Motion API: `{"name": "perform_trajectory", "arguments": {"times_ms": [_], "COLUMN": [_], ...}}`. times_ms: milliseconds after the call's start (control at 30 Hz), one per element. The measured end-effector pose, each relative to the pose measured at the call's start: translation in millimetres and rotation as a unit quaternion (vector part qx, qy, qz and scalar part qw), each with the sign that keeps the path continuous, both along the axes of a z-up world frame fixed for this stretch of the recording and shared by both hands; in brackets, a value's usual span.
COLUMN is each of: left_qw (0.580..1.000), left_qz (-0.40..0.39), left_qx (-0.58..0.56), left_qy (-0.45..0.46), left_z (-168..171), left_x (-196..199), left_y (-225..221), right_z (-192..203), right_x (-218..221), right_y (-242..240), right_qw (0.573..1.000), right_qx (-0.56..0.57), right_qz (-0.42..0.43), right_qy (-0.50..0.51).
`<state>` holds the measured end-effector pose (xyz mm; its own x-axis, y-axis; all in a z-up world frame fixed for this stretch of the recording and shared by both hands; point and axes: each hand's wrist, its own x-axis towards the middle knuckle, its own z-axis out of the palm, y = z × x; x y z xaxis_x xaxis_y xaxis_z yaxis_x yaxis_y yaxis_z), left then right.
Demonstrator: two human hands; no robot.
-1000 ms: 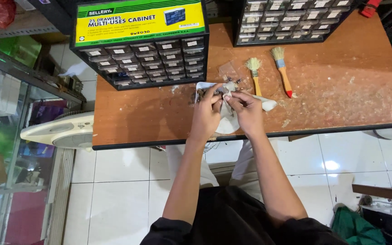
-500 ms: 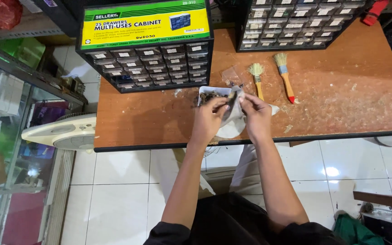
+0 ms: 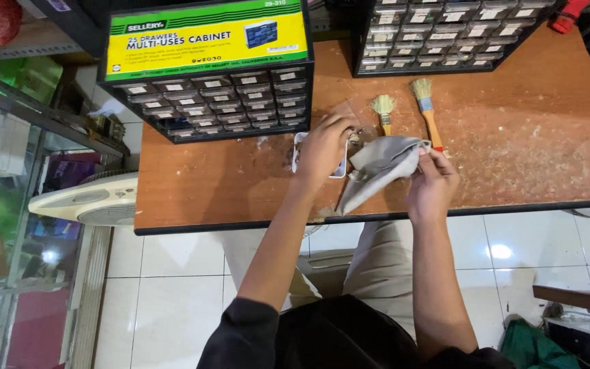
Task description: Cleaning small electronic components using a cloth and brushes at a repair bench.
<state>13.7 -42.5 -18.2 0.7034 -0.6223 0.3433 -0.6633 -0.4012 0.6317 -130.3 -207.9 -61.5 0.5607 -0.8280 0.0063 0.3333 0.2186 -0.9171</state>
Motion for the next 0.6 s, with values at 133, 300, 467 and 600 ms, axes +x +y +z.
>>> {"name": "perform_trajectory", "arguments": {"times_ms": [133, 300, 467, 600], "left_qw": [0.995, 0.998, 0.985, 0.967], "left_qz": [-0.002, 0.037, -0.046, -0.063], "left_qx": [0.085, 0.032, 0.167, 0.217], "left_qy": [-0.056, -0.048, -0.027, -0.117], "left_z": [-34.5, -58.7, -56.3, -75.9], "left_x": [27.4, 37.2, 24.4, 21.2], "left_y": [-33.0, -2.6, 39.6, 37.3], "right_z": [-1.2, 9.9, -11.1, -4.9], "right_x": [-1.8, -5.1, 7.3, 23.6], "right_y": [-10.8, -6.2, -10.2, 9.2], "right_qw": [1.0, 1.0, 0.999, 0.998], "right_qx": [-0.002, -0.001, -0.004, 0.011], "right_qz": [-0.008, 0.004, 0.037, 0.059], "right_qy": [0.004, 0.006, 0.018, 0.034]}}
